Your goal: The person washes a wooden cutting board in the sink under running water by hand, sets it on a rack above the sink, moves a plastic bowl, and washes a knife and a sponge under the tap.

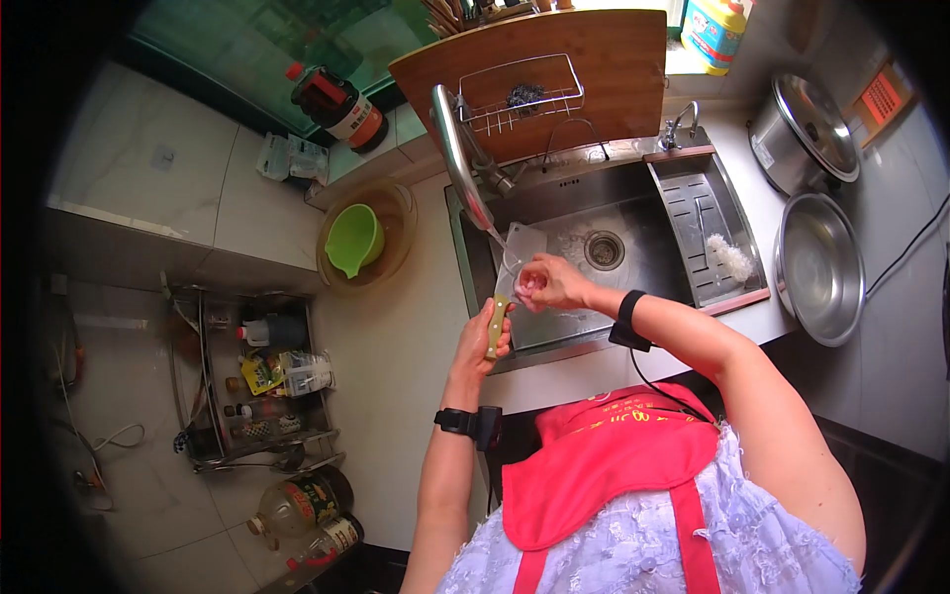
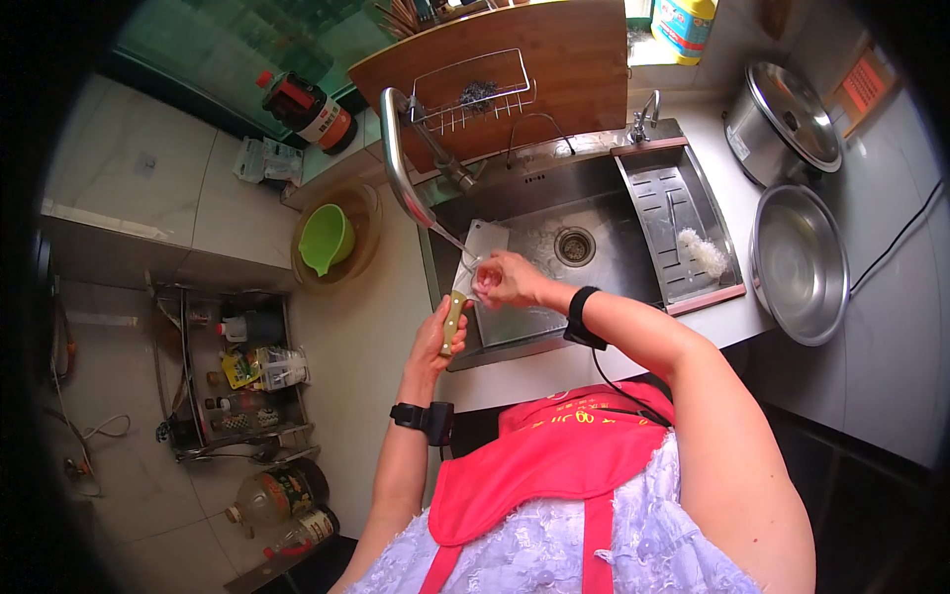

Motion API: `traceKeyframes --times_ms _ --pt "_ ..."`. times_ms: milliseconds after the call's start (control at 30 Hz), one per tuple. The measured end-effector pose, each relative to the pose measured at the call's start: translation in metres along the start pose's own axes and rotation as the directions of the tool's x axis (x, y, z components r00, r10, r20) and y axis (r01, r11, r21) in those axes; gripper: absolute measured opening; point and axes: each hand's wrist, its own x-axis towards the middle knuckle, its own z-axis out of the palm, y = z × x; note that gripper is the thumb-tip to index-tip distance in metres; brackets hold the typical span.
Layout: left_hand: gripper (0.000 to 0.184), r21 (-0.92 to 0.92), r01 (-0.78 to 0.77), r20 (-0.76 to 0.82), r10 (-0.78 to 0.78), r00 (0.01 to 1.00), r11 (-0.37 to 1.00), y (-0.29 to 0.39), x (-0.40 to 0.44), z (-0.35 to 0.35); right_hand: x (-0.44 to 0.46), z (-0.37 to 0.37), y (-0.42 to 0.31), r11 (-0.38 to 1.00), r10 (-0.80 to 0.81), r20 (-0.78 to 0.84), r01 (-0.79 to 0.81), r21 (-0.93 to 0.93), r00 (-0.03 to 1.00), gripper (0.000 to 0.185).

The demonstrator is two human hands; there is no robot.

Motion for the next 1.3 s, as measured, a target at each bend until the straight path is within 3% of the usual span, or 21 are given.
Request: traceKeyframes --times_ms 100,133,233,333,433,500,633,733,833,900,933,1067,1100,1167,1267,1300 --pt "0.045 0.01 -0.011 -0.006 0.011 1.0 1.0 0.001 -0.003 -0.001 0.011 -0.011 0.008 0.999 -0.033 -0.009 0.032 -0.042 0.999 0.018" --pt "0.046 0.012 -0.02 -0.016 0.02 1.0 1.0 0.001 -0.004 -0.001 0.015 -0.014 0.004 0.998 0.051 0.052 -0.053 0.035 0.997 0.021" --pt "0.046 0.004 -0.057 -0.017 0.057 0.998 0.998 0.001 -0.005 -0.002 0.023 -0.012 0.007 0.996 0.048 -0.028 -0.05 -0.076 0.998 0.025" --pt "0.047 -0.074 -0.102 -0.039 0.099 0.994 0.992 -0.006 -0.004 -0.002 0.02 -0.013 0.005 0.982 0.187 -0.045 -0.188 -0.004 0.981 0.023" --pt "0.047 -0.066 -0.115 -0.071 0.11 0.991 0.991 -0.007 -0.007 -0.001 0.009 -0.016 0.036 0.877 0.27 -0.162 -0.312 -0.366 0.949 0.021" --pt "0.046 -0.07 -0.117 -0.103 0.11 0.989 0.991 -0.004 -0.009 -0.001 0.002 -0.025 0.049 0.851 0.343 -0.319 -0.436 -0.293 0.883 0.023" --pt "0.045 -0.055 -0.093 -0.105 0.087 0.991 0.994 -0.002 -0.011 0.0 0.008 -0.052 0.031 0.91 0.302 -0.4 -0.387 -0.149 0.865 0.023" --pt "0.045 -0.056 -0.069 -0.083 0.065 0.994 0.996 -0.003 -0.007 0.003 0.012 -0.052 -0.009 0.988 0.153 -0.379 -0.146 0.047 0.913 0.027" --pt "0.046 -0.056 -0.062 -0.067 0.058 0.996 0.997 -0.006 -0.003 0.003 0.009 -0.028 -0.026 0.971 -0.012 -0.158 0.05 0.234 0.987 0.025" --pt "0.046 -0.035 -0.048 -0.033 0.047 0.998 0.998 -0.003 -0.006 0.006 -0.002 -0.015 -0.031 0.991 -0.107 -0.019 0.106 -0.08 0.994 0.021" --pt "0.047 -0.026 -0.044 -0.017 0.043 0.999 0.999 -0.002 -0.007 0.008 -0.005 -0.007 -0.024 0.984 -0.142 -0.007 0.14 -0.107 0.99 0.018" --pt "0.048 -0.011 0.004 0.023 -0.004 1.0 1.0 -0.005 -0.012 0.0 0.005 -0.009 0.011 0.996 -0.085 -0.203 0.088 0.008 0.975 0.016" --pt "0.048 -0.012 0.003 0.021 -0.003 1.0 1.0 -0.007 -0.014 0.0 0.013 -0.01 0.032 0.994 -0.091 -0.25 0.072 -0.082 0.964 0.013" --pt "0.048 -0.004 0.007 0.005 -0.007 1.0 1.0 -0.009 -0.019 0.001 0.024 -0.017 0.055 0.996 0.03 -0.319 -0.003 0.086 0.947 0.013" --pt "0.047 0.03 0.002 -0.026 -0.001 1.0 1.0 -0.007 -0.025 0.005 0.032 -0.041 0.062 0.953 0.286 -0.286 -0.302 -0.013 0.915 0.013" --pt "0.045 0.047 -0.008 -0.035 0.01 0.999 0.999 -0.005 -0.026 0.005 0.031 -0.047 0.062 0.944 0.326 -0.332 -0.325 0.061 0.885 0.011"
